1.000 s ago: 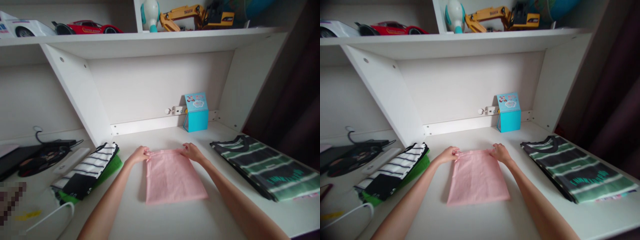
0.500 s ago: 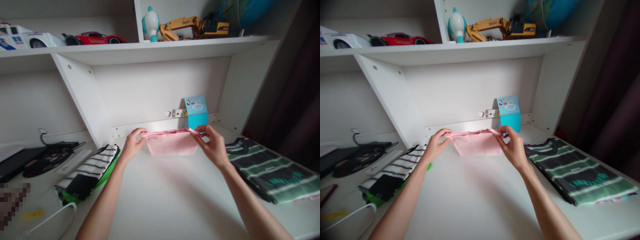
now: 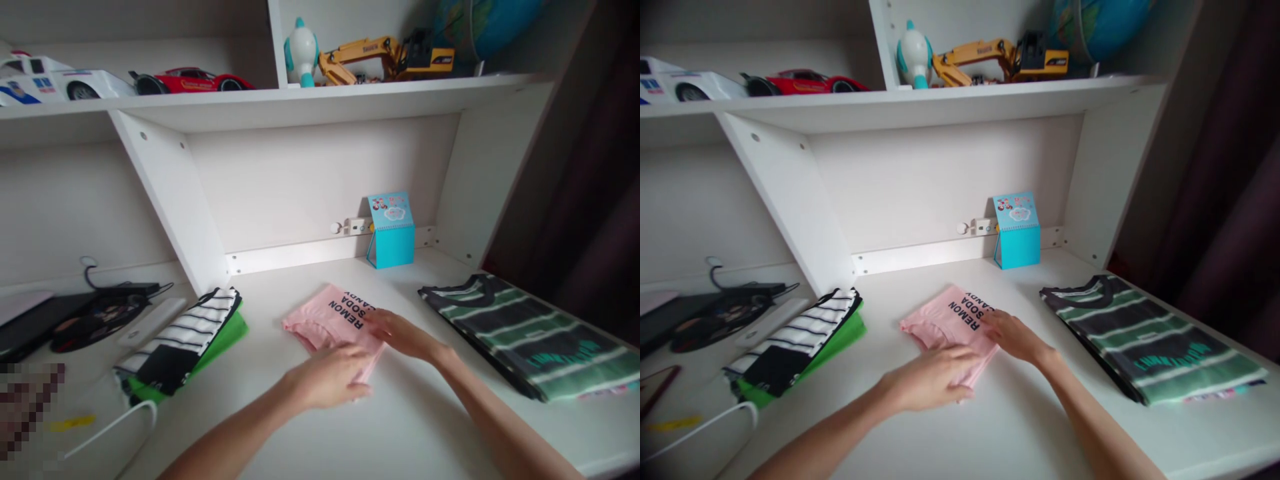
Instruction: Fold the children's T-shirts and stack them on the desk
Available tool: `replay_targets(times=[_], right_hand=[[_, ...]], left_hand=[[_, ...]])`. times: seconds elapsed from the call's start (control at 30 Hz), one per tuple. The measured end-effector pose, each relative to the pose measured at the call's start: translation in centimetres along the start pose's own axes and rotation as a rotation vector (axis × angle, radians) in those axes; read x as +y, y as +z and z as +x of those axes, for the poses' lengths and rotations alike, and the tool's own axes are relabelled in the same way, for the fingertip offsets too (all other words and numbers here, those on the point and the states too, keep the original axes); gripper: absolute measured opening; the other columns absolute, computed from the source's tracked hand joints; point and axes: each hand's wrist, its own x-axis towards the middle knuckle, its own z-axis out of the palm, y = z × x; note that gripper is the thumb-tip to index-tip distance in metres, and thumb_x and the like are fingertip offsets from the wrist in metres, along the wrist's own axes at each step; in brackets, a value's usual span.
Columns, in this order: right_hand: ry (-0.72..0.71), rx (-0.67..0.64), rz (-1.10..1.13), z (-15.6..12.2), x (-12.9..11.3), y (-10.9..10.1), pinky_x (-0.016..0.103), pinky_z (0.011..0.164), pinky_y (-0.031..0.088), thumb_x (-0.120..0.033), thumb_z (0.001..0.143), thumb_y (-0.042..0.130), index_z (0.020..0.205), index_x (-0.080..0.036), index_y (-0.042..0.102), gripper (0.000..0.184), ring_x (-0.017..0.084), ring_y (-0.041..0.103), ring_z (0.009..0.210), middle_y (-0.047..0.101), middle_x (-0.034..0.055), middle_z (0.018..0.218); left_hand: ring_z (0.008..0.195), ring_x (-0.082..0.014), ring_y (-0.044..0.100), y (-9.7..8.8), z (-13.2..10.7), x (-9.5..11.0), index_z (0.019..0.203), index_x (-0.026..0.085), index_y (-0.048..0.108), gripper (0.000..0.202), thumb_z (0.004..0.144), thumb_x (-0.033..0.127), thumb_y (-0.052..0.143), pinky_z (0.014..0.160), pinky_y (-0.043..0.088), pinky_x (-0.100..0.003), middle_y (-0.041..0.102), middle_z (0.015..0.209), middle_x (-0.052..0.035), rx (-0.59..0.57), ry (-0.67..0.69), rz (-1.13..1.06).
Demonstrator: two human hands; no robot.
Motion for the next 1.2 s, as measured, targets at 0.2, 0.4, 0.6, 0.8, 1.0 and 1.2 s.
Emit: replay_targets(times=[0.2, 0.4, 0.6, 0.8, 1.0, 1.2], right_hand=[[0.045, 0.104, -0.231, -4.0, -1.9, 1.3, 0.044, 0.082, 0.048, -0.022, 0.087, 0.045, 0.109, -0.014, 0.060, 0.028, 0.027, 0.058, 0.095, 0.062, 0.0131, 0.106], [-0.077, 0.062, 0.010, -7.1, -7.6, 0.6, 0.036, 0.079, 0.050, -0.022, 0.089, 0.041, 0.097, -0.019, 0.063, 0.024, 0.023, 0.059, 0.092, 0.063, 0.0103, 0.100], [0.150, 0.101, -0.050, -5.4, -3.9, 0.5, 0.050, 0.099, 0.032, -0.039, 0.090, 0.036, 0.133, -0.020, 0.040, 0.047, 0.030, 0.027, 0.130, 0.037, 0.0138, 0.139], [0.165, -0.032, -0.032, -4.7, 0.9, 2.4, 0.045, 0.103, 0.027, -0.049, 0.090, 0.032, 0.140, -0.027, 0.026, 0.055, 0.026, 0.018, 0.134, 0.026, 0.0073, 0.145], [0.510, 0.095, -0.057, -3.5, 3.1, 1.0, 0.037, 0.084, 0.040, -0.027, 0.084, 0.043, 0.102, -0.008, 0.059, 0.031, 0.028, 0.057, 0.097, 0.061, 0.0189, 0.100], [0.582, 0.099, 0.042, -3.3, 3.4, 1.2, 0.025, 0.057, 0.039, -0.025, 0.076, 0.049, 0.086, -0.014, 0.061, 0.019, 0.020, 0.062, 0.069, 0.066, 0.0094, 0.077]], left_hand=[[0.103, -0.0233, 0.056, 1.7, -0.5, -0.6, 0.116, 0.023, 0.053, 0.032, 0.085, 0.033, 0.050, 0.098, 0.030, -0.042, 0.063, 0.108, -0.0057, 0.059, -0.089, 0.116], [0.111, -0.0244, 0.051, 2.0, -1.4, -6.4, 0.115, 0.028, 0.054, 0.030, 0.086, 0.025, 0.046, 0.099, 0.028, -0.047, 0.056, 0.123, -0.0046, 0.148, -0.279, 0.094], [0.106, -0.0230, 0.054, 2.5, -1.8, -6.7, 0.114, 0.024, 0.057, 0.030, 0.088, 0.027, 0.041, 0.095, 0.035, -0.038, 0.059, 0.118, -0.0057, 0.194, -0.300, 0.071], [0.099, -0.0218, 0.057, 3.1, -1.4, -6.5, 0.110, 0.016, 0.059, 0.032, 0.086, 0.027, 0.042, 0.089, 0.041, -0.032, 0.063, 0.106, -0.0101, 0.278, -0.395, -0.097], [0.089, -0.0188, 0.060, 4.2, -0.2, -7.3, 0.106, 0.012, 0.058, 0.030, 0.079, 0.024, 0.049, 0.079, 0.045, -0.027, 0.065, 0.100, -0.0082, 0.365, -0.499, -0.615], [0.084, -0.0159, 0.059, 4.6, 0.4, -6.5, 0.099, 0.014, 0.056, 0.025, 0.074, 0.017, 0.052, 0.073, 0.047, -0.025, 0.064, 0.091, -0.0036, 0.455, -0.574, -0.916]])
